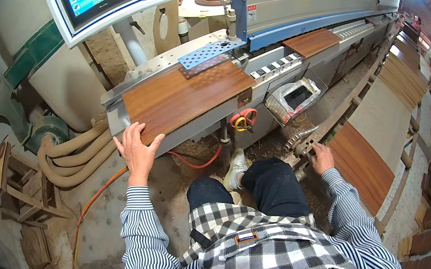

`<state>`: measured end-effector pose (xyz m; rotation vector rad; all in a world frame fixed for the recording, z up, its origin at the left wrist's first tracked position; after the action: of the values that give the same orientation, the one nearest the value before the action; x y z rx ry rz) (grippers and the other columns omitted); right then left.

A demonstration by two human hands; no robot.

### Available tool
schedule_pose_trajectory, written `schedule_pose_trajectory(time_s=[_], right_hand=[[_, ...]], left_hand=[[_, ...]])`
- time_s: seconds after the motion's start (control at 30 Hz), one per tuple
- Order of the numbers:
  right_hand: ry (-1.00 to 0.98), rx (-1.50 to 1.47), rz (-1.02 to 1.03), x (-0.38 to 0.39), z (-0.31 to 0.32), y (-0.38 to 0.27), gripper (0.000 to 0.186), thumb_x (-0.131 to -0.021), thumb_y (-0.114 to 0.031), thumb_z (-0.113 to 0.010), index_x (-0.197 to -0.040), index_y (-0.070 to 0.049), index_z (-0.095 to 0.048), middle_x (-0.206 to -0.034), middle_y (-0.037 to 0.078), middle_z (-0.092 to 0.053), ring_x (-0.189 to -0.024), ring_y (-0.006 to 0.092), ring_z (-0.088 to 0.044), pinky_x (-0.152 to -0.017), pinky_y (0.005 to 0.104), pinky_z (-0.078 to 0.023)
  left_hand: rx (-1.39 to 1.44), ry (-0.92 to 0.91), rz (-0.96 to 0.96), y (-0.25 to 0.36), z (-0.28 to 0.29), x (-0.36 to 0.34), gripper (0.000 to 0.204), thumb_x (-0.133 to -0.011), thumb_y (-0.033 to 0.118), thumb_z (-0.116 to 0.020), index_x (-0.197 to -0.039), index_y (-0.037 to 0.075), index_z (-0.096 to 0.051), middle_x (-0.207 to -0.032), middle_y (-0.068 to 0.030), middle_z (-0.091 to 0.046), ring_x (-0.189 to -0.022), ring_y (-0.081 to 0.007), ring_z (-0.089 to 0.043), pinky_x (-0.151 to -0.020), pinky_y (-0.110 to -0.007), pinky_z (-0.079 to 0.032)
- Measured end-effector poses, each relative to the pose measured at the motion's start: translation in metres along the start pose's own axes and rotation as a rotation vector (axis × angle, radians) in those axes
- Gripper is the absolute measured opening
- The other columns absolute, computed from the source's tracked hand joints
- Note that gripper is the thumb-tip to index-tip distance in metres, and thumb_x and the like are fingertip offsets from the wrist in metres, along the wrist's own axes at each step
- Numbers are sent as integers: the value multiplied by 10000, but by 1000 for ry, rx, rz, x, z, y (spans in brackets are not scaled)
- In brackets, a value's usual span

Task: The person operates a wood planer machine, feeding rectangular wooden planks through the machine one at a time. They guide each plank with both hands, retrieve the processed plank from the output side, and place it onto a growing stack.

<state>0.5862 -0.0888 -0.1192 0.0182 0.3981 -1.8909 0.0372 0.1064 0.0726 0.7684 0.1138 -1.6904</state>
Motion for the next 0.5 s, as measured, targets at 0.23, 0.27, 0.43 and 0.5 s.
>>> schedule_pose_trajectory(time_s=[0.23,0.27,0.43,0.5], right_hand=[[-160,382,47,-7,-7,39,498,-828,-121,-610,-1316,-77,-523,-1389,102,-508,-1253,322,-469,-1000,411,-446],[-183,363,8,-8,-9,45,487,-844,-133,-608,-1319,-74,-518,-1391,102,-506,-1247,310,-474,-1002,408,-446],[8,347,106,28,-10,51,423,-818,-84,-591,-1238,-45,-565,-1345,105,-539,-1205,302,-500,-967,403,-461],[47,297,121,53,-1,38,448,-788,-60,-612,-1233,-41,-562,-1342,113,-537,-1200,311,-501,-974,407,-457]], left_hand=[[-1,-4,3,-11,-8,2,735,-782,530,-712,-1328,80,-518,-1488,-204,-391,-1312,-342,-421,-1133,-469,-262],[11,-4,6,-11,-7,2,735,-785,527,-710,-1334,79,-515,-1486,-207,-393,-1308,-354,-420,-1127,-470,-267],[51,-3,1,-12,-9,2,734,-795,508,-709,-1353,77,-502,-1477,-218,-403,-1281,-399,-424,-1104,-471,-286],[58,8,5,-14,-7,4,728,-796,507,-709,-1349,79,-507,-1474,-217,-409,-1279,-402,-423,-1103,-470,-288]])
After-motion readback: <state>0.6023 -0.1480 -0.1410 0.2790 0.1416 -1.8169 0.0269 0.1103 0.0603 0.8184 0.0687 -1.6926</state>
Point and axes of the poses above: each hand's wrist, its own x-axis away from the middle knuckle, its own z-axis out of the back of the hand, y = z × x, the point moved 9 cm from there along -x, towards the middle knuckle
